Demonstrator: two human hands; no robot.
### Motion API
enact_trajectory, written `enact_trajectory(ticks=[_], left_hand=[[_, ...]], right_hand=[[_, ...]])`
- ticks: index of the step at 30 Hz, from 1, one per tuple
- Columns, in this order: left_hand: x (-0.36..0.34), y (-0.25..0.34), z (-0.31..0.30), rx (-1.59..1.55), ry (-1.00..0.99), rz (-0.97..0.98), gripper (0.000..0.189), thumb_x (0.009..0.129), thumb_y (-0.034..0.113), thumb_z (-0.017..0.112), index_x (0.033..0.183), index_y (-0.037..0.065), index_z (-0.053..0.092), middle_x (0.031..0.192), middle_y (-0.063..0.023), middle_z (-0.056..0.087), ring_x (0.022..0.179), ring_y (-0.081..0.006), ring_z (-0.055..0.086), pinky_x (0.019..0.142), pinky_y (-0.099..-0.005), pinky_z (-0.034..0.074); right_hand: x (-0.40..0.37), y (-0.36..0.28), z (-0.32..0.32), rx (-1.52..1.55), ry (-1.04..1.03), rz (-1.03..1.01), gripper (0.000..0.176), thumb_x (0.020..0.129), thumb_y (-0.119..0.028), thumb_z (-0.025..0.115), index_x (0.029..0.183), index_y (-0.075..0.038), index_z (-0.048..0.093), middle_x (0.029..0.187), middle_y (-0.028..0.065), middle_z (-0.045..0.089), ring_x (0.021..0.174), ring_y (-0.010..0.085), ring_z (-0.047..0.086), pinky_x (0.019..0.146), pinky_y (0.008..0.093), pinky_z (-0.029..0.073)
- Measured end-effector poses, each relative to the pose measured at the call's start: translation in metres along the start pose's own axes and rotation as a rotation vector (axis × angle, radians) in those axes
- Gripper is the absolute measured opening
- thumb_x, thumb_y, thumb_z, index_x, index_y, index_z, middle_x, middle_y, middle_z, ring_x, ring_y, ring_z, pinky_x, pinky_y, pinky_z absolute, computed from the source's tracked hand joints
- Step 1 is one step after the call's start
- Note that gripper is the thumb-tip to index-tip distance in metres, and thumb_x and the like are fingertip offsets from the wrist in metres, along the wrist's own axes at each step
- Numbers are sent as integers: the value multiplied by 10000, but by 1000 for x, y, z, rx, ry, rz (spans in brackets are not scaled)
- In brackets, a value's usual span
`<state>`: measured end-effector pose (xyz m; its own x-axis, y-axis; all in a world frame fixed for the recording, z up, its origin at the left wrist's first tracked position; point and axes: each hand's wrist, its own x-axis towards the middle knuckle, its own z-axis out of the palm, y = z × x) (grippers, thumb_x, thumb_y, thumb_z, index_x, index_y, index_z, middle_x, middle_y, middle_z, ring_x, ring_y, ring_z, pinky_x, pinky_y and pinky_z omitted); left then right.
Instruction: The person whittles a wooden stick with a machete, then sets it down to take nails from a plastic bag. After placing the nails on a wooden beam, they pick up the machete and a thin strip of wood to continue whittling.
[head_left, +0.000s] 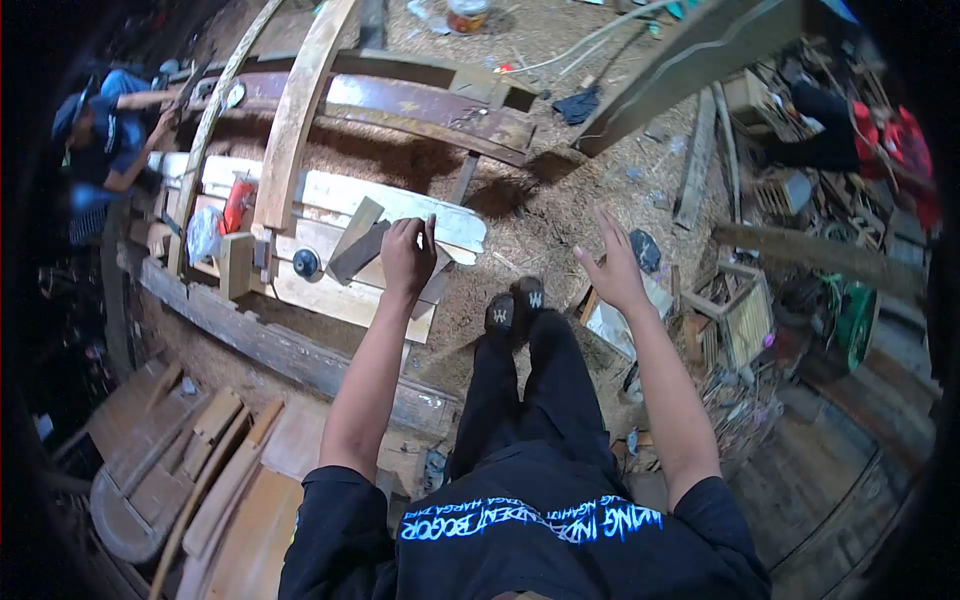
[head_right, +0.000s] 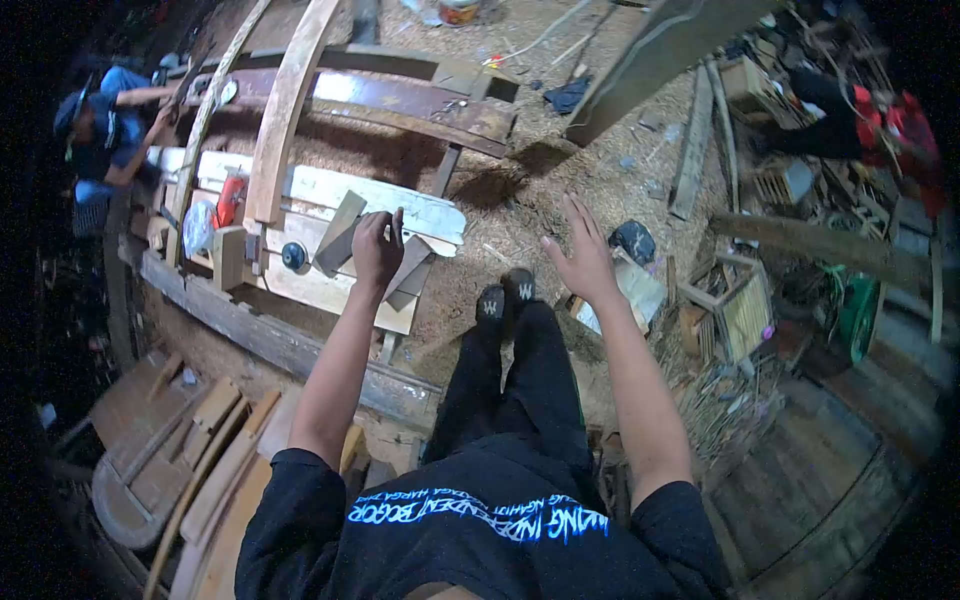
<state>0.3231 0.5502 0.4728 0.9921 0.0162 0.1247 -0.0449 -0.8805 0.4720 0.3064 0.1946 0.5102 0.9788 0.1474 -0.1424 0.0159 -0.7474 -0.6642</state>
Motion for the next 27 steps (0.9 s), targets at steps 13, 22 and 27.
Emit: enact_trajectory(ticks=[13,22,27], left_hand=[[-37,152,58,-177,-110,479,334,912,168,686,1232,81,645,1261,-148,625,1224,-371,529,1054,-483,410],[-136,341,119,-217,-288,794,370,926,212,673,1264,71,618,1293,-156,597,1251,-371,512,1071,-482,398],[-234,427,147,-230,-318,912,327,925,199,675,1220,64,638,1254,-163,607,1203,-374,538,1041,-483,418]], right_hand=[[-228,73,-111,-59,484,353,734,909,-249,692,1519,-28,349,1535,216,405,1430,397,361,1190,459,288],[-505,140,-148,-4,781,745,715,937,-241,676,1535,-52,333,1563,207,370,1461,369,330,1202,448,272],[-644,193,-154,-2,888,774,699,950,-185,671,1546,-63,326,1570,187,373,1460,345,343,1193,416,282]])
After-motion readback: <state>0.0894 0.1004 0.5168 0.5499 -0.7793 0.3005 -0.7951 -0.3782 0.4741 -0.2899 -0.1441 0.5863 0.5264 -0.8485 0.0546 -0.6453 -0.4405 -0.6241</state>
